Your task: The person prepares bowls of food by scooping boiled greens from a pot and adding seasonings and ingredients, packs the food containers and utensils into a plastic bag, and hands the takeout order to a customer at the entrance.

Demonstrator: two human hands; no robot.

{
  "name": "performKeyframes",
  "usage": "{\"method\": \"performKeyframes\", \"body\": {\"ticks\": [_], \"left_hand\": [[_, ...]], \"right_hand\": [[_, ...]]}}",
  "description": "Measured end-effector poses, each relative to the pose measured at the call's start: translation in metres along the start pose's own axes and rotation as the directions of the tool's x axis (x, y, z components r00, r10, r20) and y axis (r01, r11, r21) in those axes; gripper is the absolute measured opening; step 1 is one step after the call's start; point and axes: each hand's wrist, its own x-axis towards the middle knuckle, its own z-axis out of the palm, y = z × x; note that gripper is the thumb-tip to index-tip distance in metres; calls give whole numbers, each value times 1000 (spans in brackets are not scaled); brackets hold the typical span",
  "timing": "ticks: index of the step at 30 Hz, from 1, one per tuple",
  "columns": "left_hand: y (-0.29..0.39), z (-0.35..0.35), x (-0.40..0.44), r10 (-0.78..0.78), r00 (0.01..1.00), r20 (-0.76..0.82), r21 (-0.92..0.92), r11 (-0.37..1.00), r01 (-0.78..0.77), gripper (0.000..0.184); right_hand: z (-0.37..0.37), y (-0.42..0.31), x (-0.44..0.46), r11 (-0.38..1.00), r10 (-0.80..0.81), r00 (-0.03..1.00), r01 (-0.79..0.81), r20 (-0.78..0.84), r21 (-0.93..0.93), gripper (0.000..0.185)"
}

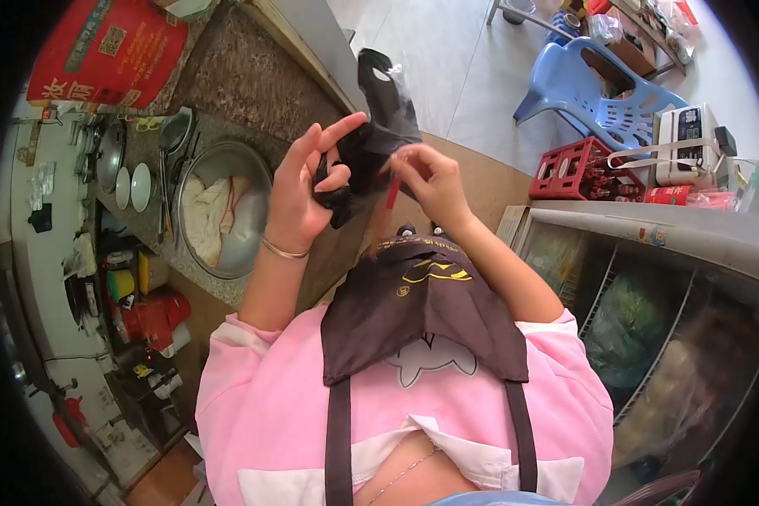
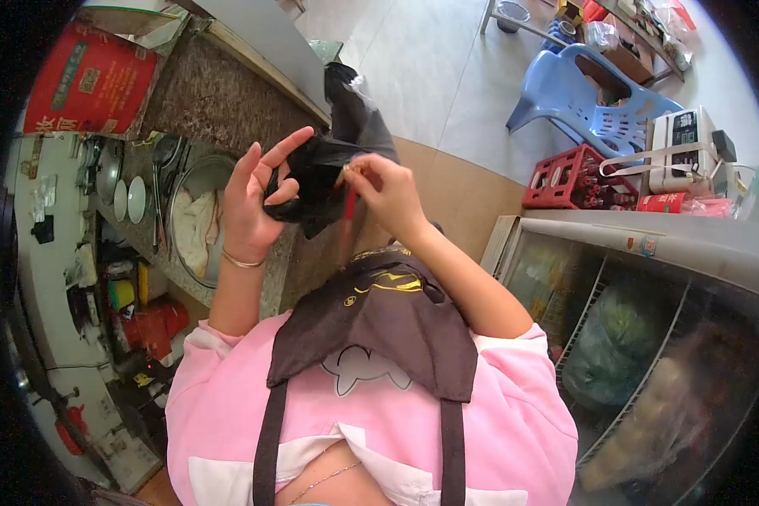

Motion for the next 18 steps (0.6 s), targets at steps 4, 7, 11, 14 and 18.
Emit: {"method": "performKeyframes", "body": {"ticks": [4,7,11,14,18], "left_hand": [[-3,-1,11,11,1000,15,-60,998,-11,61],[-4,9,20,-11,1000,-15,-6,1000,11,61],[-13,20,38,-12,999,-41,7,1000,12,62],[-18,26,54,-9,999,-42,20,1000,10,62],[-14,43,79,45,998,-36,95,995,-41,63]], "right_hand": [[-39,6,2,998,55,998,-54,27,-22,12],[-105,-41,24,1000,1,970,-5,-245,-13,10],[-140,-63,69,951,-305,794,279,-525,-130,10],[-132,-26,104,954,-297,871,253,-391,-160,9],[-122,14,119,981,-138,981,117,-135,-155,10]]}}
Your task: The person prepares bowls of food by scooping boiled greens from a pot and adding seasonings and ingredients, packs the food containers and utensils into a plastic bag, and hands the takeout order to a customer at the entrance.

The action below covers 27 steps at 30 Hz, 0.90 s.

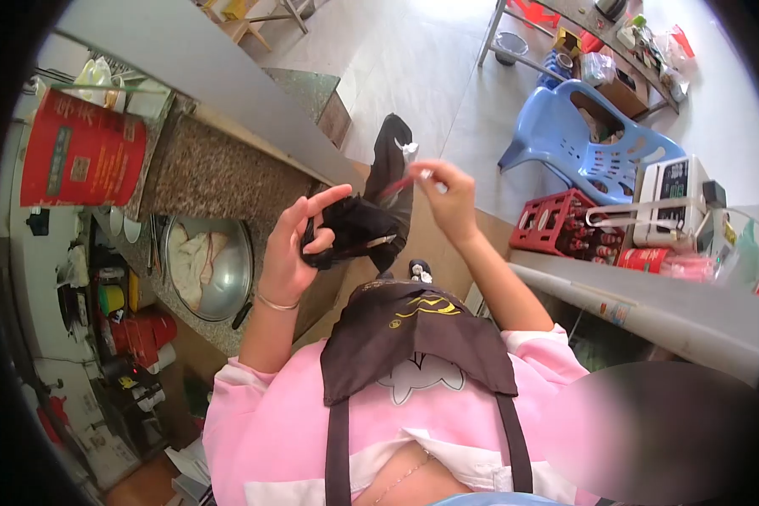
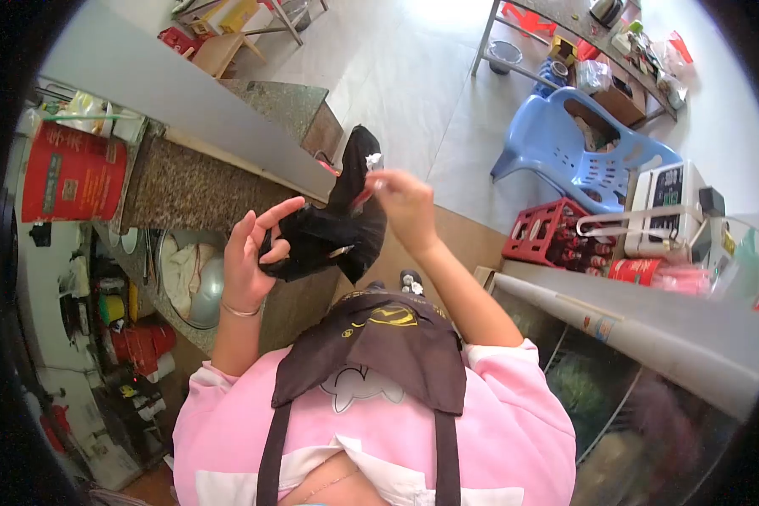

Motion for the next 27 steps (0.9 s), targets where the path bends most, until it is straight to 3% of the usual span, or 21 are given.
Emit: {"method": "performKeyframes", "body": {"ticks": [4,6,8,10,11,13,14,16,17,18,20,22,24,25,27], "left_hand": [[-4,19,35,-16,999,-42,-7,1000,15,65],[-1,27,59,5,1000,-3,-2,1000,-5,65],[3,33,91,-29,1000,3,-33,999,29,65],[5,34,125,-41,999,-19,-30,999,40,66],[6,34,141,-39,999,23,-29,999,39,67],[12,32,181,-28,997,68,-39,999,31,67],[15,32,200,-19,998,63,-52,998,23,68],[31,40,236,-25,1000,-14,-97,995,24,68],[37,40,255,-31,999,-24,-127,992,27,69],[42,40,272,-42,998,-37,-164,986,35,69],[53,43,313,-32,999,-21,-169,985,28,69],[70,46,356,-5,1000,-2,-138,990,5,68],[88,51,395,19,1000,-16,-138,990,-21,69],[97,55,416,7,1000,-30,-146,989,-11,70],[115,60,460,15,999,-45,-131,991,-21,71]], "right_hand": [[-12,36,17,992,89,979,-71,185,-100,12],[-26,49,51,888,195,828,-376,526,264,20],[-46,61,102,907,166,827,-342,537,246,28],[-50,91,161,928,261,960,-279,105,247,36],[-46,117,186,928,267,958,-285,105,241,36],[-34,169,236,967,235,944,-251,230,41,39],[-35,178,261,968,234,943,-247,235,29,39],[-37,193,313,904,422,779,-322,464,-281,41],[-41,198,335,907,416,757,-384,505,-171,38],[-42,201,355,898,436,741,-391,511,-200,38],[-51,209,397,839,374,699,-536,609,100,30],[-62,211,446,863,393,685,-505,614,11,25],[-77,199,494,886,427,657,-442,621,-141,32],[-89,242,520,869,325,608,-494,725,24,40],[-89,234,563,870,290,578,-492,763,42,41]]}}
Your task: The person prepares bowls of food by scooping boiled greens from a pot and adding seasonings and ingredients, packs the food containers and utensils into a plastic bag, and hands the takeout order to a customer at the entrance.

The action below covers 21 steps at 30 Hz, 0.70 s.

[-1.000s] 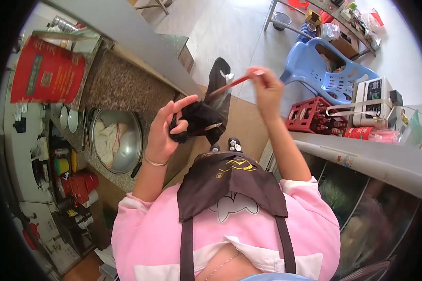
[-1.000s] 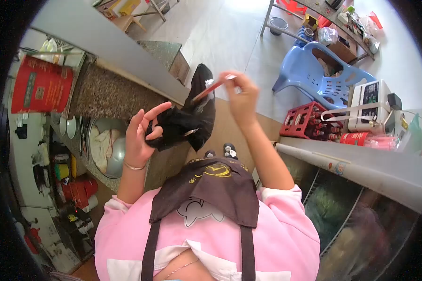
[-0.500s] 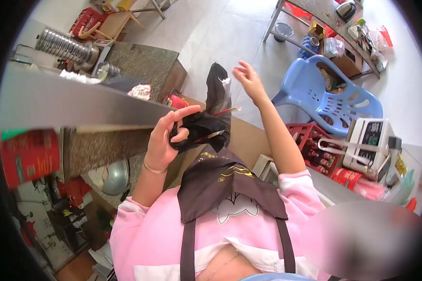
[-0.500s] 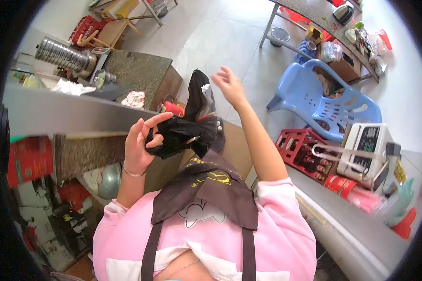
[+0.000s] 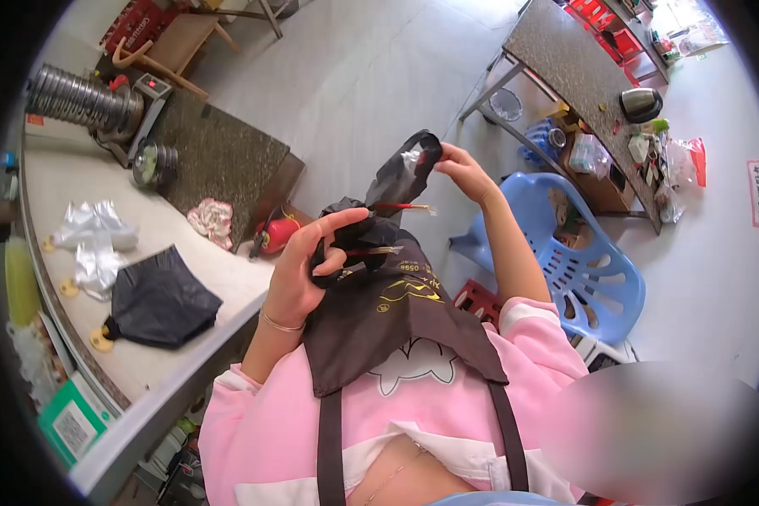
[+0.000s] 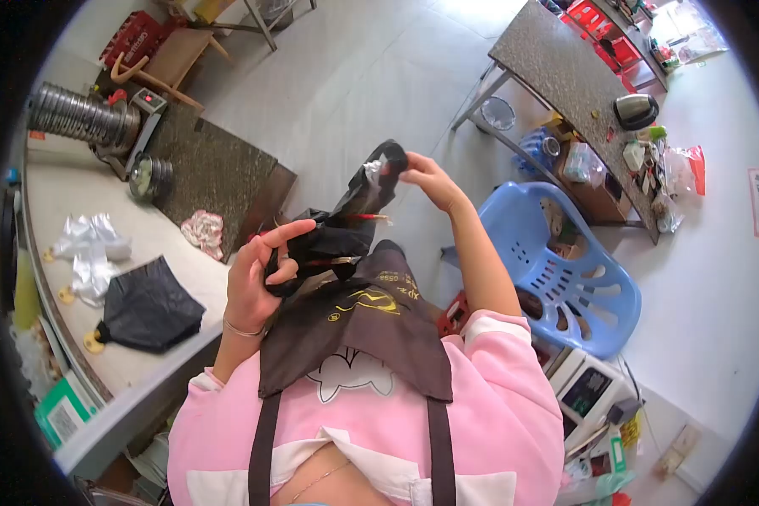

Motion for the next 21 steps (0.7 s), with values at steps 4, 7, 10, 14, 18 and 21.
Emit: {"method": "performKeyframes", "body": {"ticks": [4,7,10,14,18,21], "left_hand": [[24,10,102,39,999,-6,-105,994,-39,54],[45,28,183,52,998,-32,-75,996,-54,57],[73,35,258,81,990,-112,-83,992,-91,60],[115,45,360,135,972,-195,-148,975,-165,61],[170,46,472,158,966,-203,-30,985,-167,67],[208,29,572,150,971,-184,-17,988,-156,67]], "right_hand": [[-60,-42,81,999,12,995,-8,104,-36,42],[-133,-50,168,978,152,973,-122,175,-170,33],[-192,-90,235,946,200,936,-109,288,-304,30],[-264,-141,319,938,201,898,-61,392,-341,31],[-329,-188,415,882,205,904,-4,376,-471,33],[-394,-218,490,765,223,930,19,292,-644,30]]}}
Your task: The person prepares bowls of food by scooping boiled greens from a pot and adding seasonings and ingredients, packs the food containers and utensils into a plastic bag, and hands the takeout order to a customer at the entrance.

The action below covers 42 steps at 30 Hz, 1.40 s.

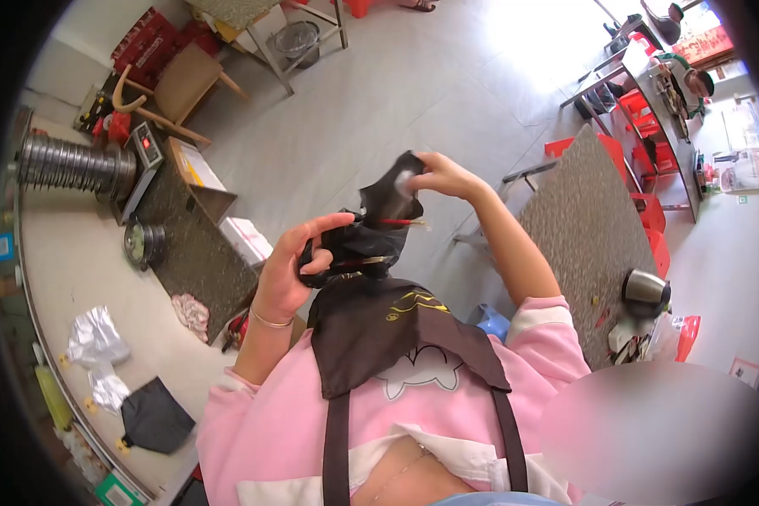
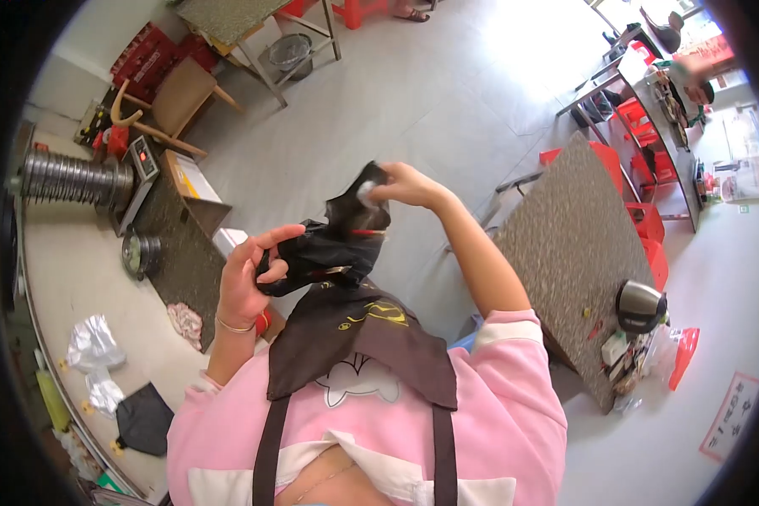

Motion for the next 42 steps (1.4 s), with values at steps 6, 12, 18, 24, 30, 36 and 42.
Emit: {"method": "performKeyframes", "body": {"ticks": [6,12,18,24,30,36,42], "left_hand": [[72,31,211,-112,991,72,22,994,111,60],[132,97,433,-203,967,157,35,979,200,44],[149,181,675,-219,928,302,117,974,192,58],[178,297,899,-232,882,410,68,972,224,53],[198,368,1135,-272,900,341,151,961,233,51],[181,439,1376,-354,893,277,242,925,292,30],[168,519,1613,-441,872,213,531,801,275,28]], "right_hand": [[-158,53,50,843,100,975,23,-198,537,22],[-304,45,104,555,205,882,252,-425,792,20],[-501,95,163,928,-14,835,216,-551,303,38],[-723,147,192,819,179,736,257,-653,513,21],[-967,266,218,615,426,533,422,-731,666,11],[-1195,381,220,707,469,477,301,-743,640,9],[-1441,484,196,635,587,377,335,-716,696,17]]}}
